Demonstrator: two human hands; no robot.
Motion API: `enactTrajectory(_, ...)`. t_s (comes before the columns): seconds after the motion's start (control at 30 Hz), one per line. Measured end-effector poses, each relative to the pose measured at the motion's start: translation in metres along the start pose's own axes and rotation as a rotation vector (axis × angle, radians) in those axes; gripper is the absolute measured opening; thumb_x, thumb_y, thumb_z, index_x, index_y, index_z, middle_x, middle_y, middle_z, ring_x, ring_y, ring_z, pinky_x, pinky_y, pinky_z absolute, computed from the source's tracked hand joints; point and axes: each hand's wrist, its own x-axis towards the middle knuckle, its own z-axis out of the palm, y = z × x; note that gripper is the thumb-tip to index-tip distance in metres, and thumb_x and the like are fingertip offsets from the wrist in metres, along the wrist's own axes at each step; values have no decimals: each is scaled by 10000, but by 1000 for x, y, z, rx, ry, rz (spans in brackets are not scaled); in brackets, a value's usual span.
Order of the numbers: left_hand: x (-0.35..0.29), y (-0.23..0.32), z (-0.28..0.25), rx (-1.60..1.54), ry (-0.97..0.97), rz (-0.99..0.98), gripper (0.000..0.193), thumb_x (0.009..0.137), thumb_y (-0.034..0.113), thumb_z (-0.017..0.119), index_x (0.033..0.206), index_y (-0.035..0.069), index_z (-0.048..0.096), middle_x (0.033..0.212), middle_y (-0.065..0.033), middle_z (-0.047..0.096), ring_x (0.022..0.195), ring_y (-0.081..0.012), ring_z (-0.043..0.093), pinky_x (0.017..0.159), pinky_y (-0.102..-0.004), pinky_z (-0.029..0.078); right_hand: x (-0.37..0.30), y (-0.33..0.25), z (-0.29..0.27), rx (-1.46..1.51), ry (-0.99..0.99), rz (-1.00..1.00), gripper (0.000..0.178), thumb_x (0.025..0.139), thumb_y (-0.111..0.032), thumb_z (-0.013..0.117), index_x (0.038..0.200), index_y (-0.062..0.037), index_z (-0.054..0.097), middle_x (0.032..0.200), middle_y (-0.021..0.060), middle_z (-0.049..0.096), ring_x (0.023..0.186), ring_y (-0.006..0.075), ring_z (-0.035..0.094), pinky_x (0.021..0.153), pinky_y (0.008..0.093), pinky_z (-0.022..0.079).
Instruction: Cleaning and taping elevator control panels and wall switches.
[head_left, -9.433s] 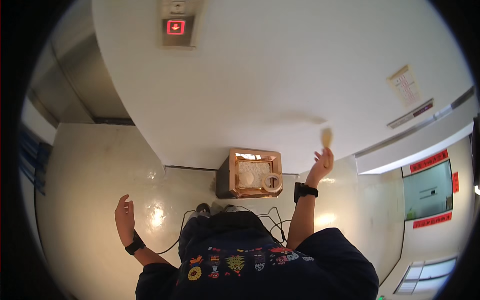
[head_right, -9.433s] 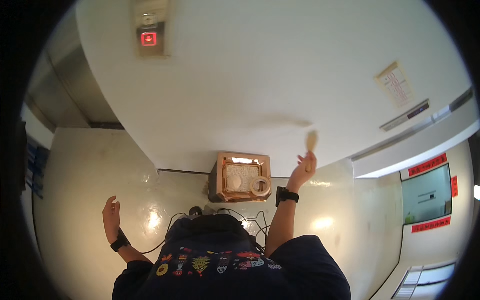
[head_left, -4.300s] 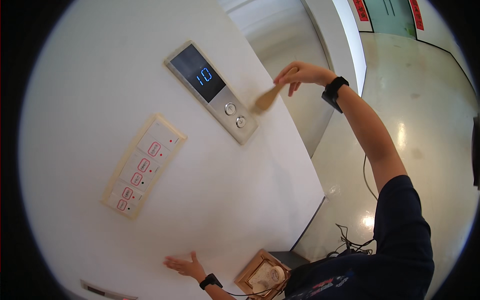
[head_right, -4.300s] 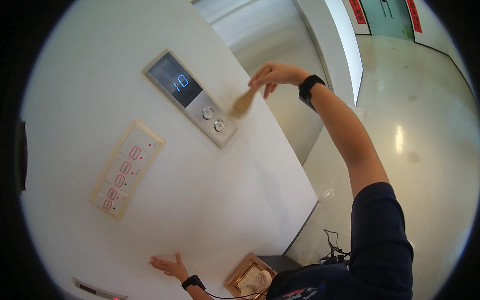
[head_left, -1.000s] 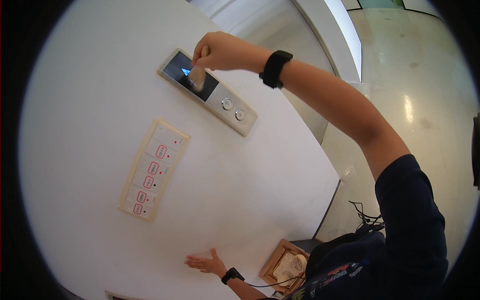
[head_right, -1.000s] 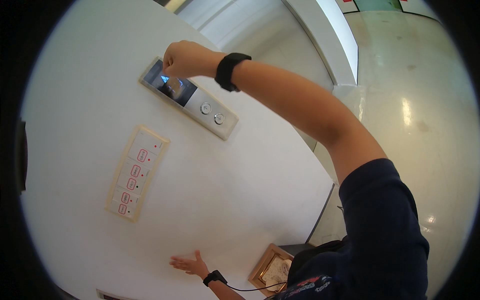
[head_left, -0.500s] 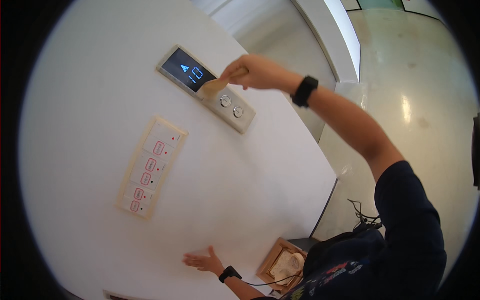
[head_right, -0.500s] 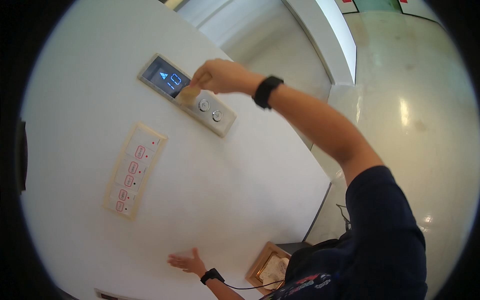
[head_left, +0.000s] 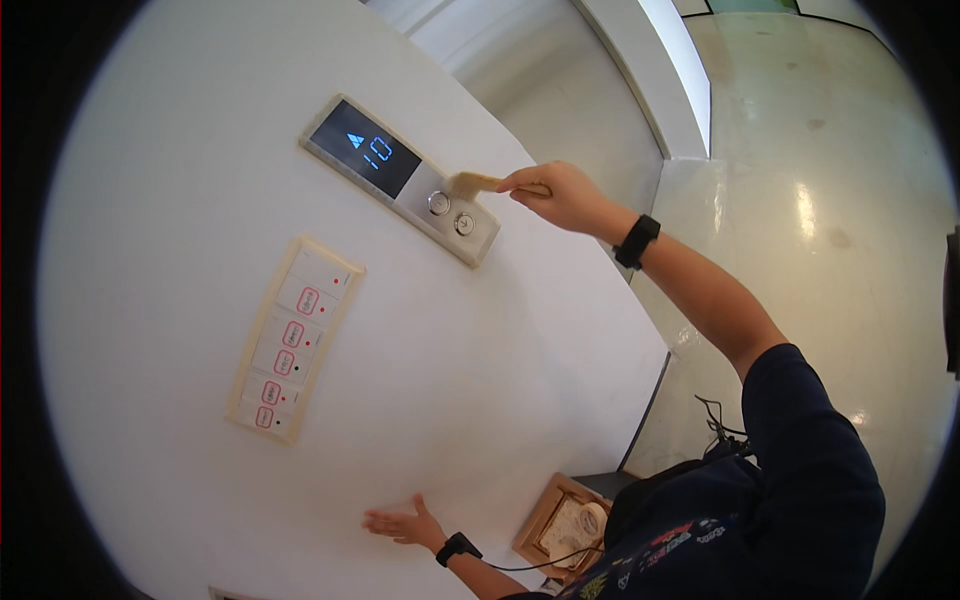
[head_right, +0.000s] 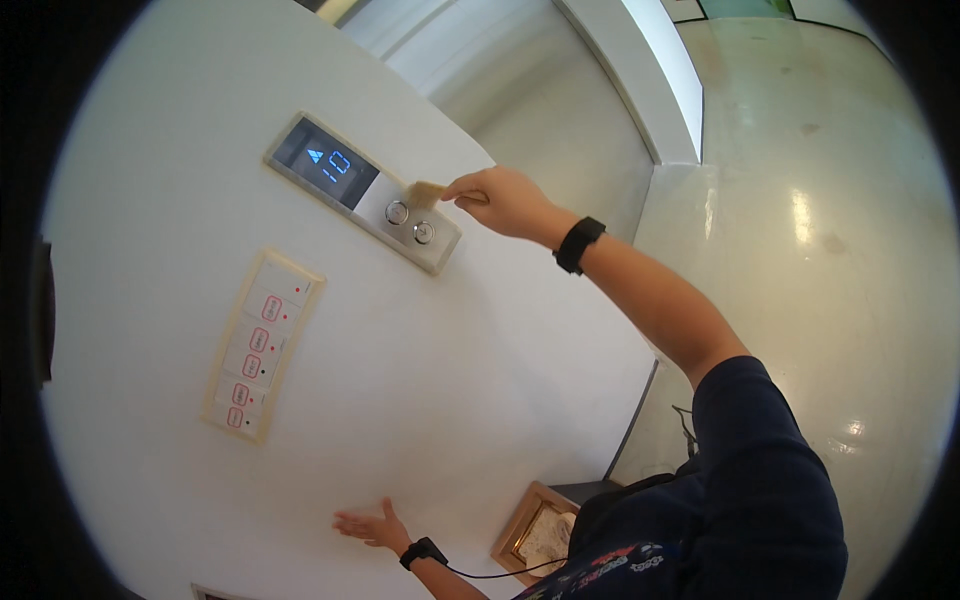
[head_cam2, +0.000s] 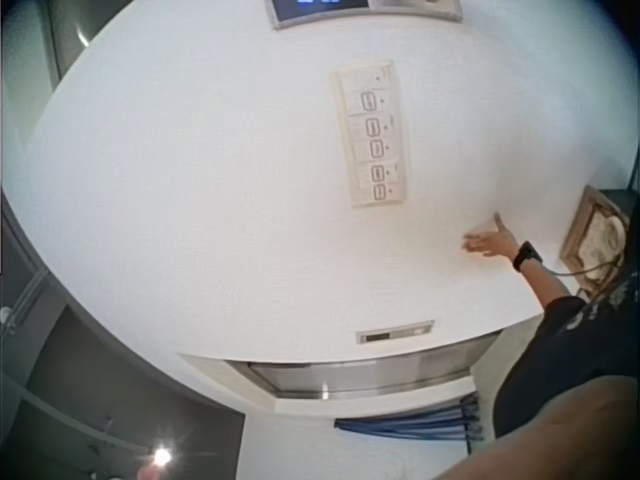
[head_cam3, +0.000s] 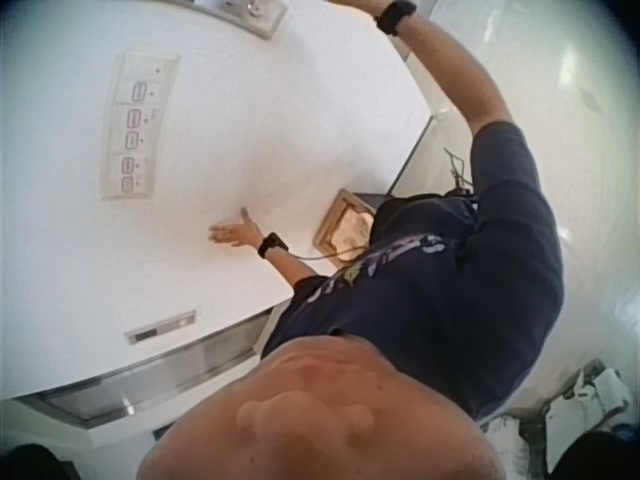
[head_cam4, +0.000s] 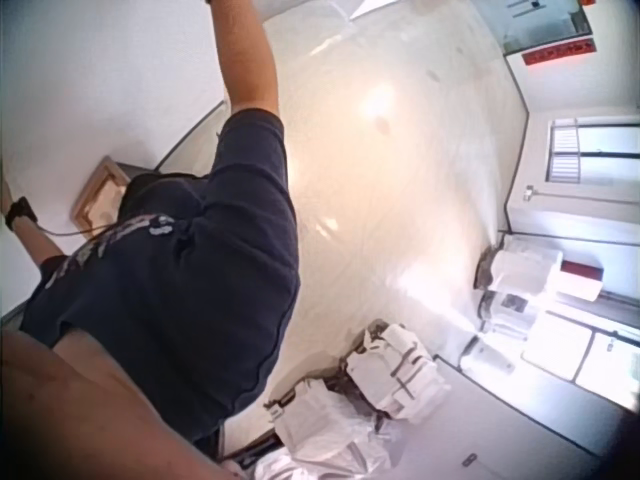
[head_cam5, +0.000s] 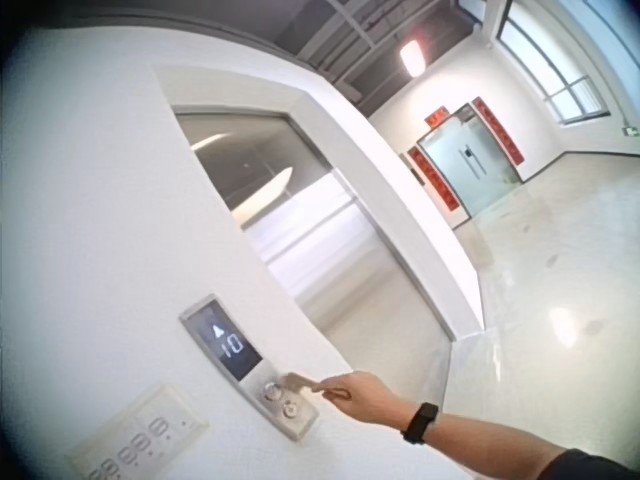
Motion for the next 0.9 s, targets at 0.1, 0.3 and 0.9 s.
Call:
enactTrajectory(0.1,0,1,-1,-3,-25,-20,1146,621,727,555,1419,186,-65,1475,-116,-109,1361,-325,-20,968,-597,244,-8,3,3,-151,61,1,162,830,-123,542,936,-101,663,830,84,652,734,217,595,668,309,455)
enactTrajectory(0.3,-2,5,-6,-68,-22,-9,1105,688,501,684,1411,218,-102,1475,-89,-131,1362,-310,-54,990,-600,206,-16,4,-1,2,-211,-75,164,819,-122,557,950,-106,654,761,105,628,654,244,562,595,328,442)
enactTrajectory(0.9,-1,2,-2,-37,-8,0,1130,633,740,535,1420,187,-58,1477,-109,-106,1361,-325,-41,973,-610,208,-42,15,17,-409,-111,-6,173,799,-104,532,919,-108,656,824,124,637,703,280,571,626,366,445)
